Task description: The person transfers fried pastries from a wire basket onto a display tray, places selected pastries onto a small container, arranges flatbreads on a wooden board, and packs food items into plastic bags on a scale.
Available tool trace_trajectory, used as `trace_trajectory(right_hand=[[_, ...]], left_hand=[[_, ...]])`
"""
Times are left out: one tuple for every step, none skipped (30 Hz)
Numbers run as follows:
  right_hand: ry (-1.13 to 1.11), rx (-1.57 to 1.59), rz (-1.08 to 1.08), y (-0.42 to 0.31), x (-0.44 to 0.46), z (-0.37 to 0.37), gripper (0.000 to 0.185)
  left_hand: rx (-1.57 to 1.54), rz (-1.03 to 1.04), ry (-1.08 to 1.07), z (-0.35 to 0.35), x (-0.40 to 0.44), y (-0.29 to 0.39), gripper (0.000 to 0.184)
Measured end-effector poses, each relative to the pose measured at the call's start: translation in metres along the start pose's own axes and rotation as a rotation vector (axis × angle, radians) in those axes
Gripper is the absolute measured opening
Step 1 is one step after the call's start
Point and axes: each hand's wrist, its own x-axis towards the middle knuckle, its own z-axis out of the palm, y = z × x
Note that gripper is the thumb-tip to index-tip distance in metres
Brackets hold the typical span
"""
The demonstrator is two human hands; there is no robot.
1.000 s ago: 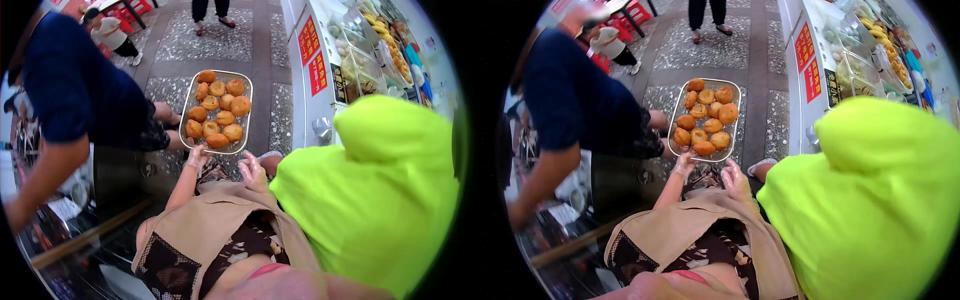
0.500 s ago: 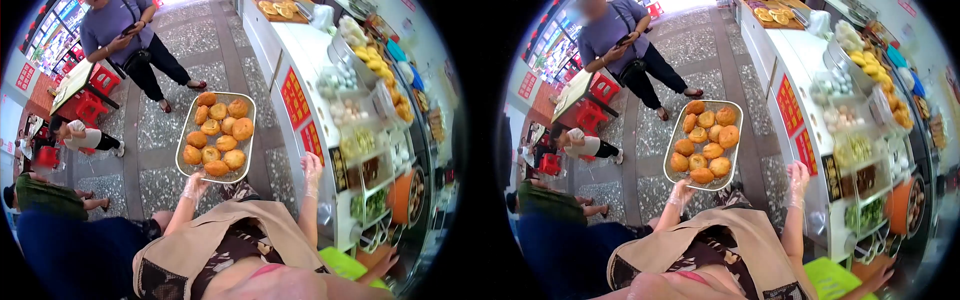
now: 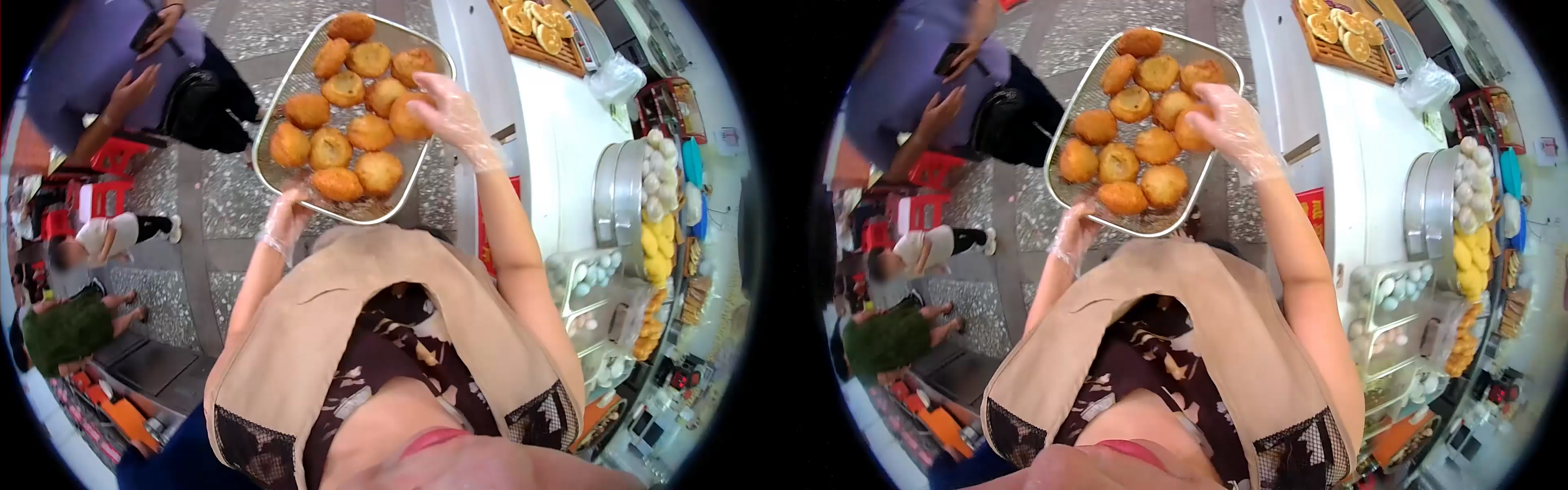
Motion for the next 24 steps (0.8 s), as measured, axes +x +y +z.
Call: trace_trajectory(right_hand=[[-0.063, -0.301, -0.169, 0.014, 0.033, -0.003, 0.051], [-0.159, -0.443, -0.163, 0.028, 0.064, -0.003, 0.064], [-0.165, -0.442, -0.156, 0.031, 0.082, -0.005, 0.064], [-0.221, -0.589, -0.173, 0.041, 0.108, -0.005, 0.066], [-0.262, -0.74, -0.192, 0.049, 0.138, -0.008, 0.069], [-0.234, -0.737, -0.161, 0.073, 0.172, -0.004, 0.073], [-0.263, -0.707, -0.099, 0.085, 0.208, -0.011, 0.074], [-0.314, -0.674, -0.042, 0.1, 0.244, -0.018, 0.074], [-0.381, -0.634, 0.014, 0.119, 0.279, -0.022, 0.073], [-0.332, -0.647, -0.033, 0.143, 0.311, -0.019, 0.063], [-0.286, -0.657, -0.075, 0.168, 0.343, -0.017, 0.054], [-0.256, -0.68, -0.122, 0.186, 0.376, -0.019, 0.049], [-0.183, -0.728, -0.178, 0.221, 0.411, -0.01, 0.053], [-0.274, -0.718, -0.135, 0.234, 0.447, -0.014, 0.062], [-0.369, -0.707, -0.089, 0.246, 0.485, -0.019, 0.071], [-0.37, -0.701, -0.119, 0.261, 0.519, -0.019, 0.069], [-0.376, -0.694, -0.114, 0.262, 0.541, -0.018, 0.069], [-0.391, -0.657, -0.104, 0.271, 0.58, -0.022, 0.069], [-0.408, -0.622, -0.088, 0.284, 0.613, -0.025, 0.068], [-0.293, -0.6, -0.126, 0.305, 0.647, -0.026, 0.07], [-0.279, -0.614, -0.111, 0.321, 0.689, -0.039, 0.07], [-0.261, -0.526, -0.055, 0.335, 0.724, -0.052, 0.073], [-0.25, -0.427, 0.012, 0.344, 0.75, -0.061, 0.076], [-0.161, -0.386, 0.065, 0.353, 0.773, -0.072, 0.078]], left_hand=[[-0.02, -0.006, -0.047, 0.016, 0.036, 0.017, 0.057], [-0.039, -0.028, -0.026, 0.026, 0.073, 0.029, 0.056], [-0.055, -0.035, 0.001, 0.032, 0.093, 0.036, 0.054], [-0.033, -0.039, 0.011, 0.041, 0.124, 0.047, 0.052], [-0.004, -0.032, 0.01, 0.053, 0.157, 0.062, 0.051], [-0.012, -0.049, -0.042, 0.079, 0.182, 0.085, 0.049], [-0.006, -0.025, -0.019, 0.103, 0.211, 0.105, 0.05], [-0.009, -0.014, -0.063, 0.119, 0.245, 0.122, 0.05], [-0.018, -0.014, -0.094, 0.134, 0.28, 0.135, 0.051], [0.007, -0.022, -0.082, 0.138, 0.319, 0.145, 0.052], [0.033, -0.035, -0.064, 0.144, 0.357, 0.156, 0.053], [0.052, -0.033, -0.055, 0.163, 0.388, 0.172, 0.053], [0.072, -0.018, -0.049, 0.181, 0.42, 0.187, 0.05], [0.07, -0.011, -0.014, 0.204, 0.448, 0.205, 0.048], [0.066, -0.009, 0.022, 0.226, 0.475, 0.222, 0.046], [0.087, -0.066, 0.002, 0.212, 0.515, 0.234, 0.048], [0.09, -0.074, 0.009, 0.22, 0.522, 0.248, 0.048], [0.062, -0.052, 0.064, 0.241, 0.548, 0.269, 0.048], [0.035, -0.038, 0.118, 0.255, 0.575, 0.285, 0.048], [0.077, -0.067, 0.003, 0.238, 0.615, 0.3, 0.043], [0.083, -0.063, 0.032, 0.262, 0.644, 0.318, 0.043], [0.068, -0.059, 0.032, 0.256, 0.683, 0.327, 0.044], [0.059, -0.069, 0.044, 0.245, 0.715, 0.335, 0.046], [0.132, -0.085, 0.136, 0.297, 0.731, 0.363, 0.045]])
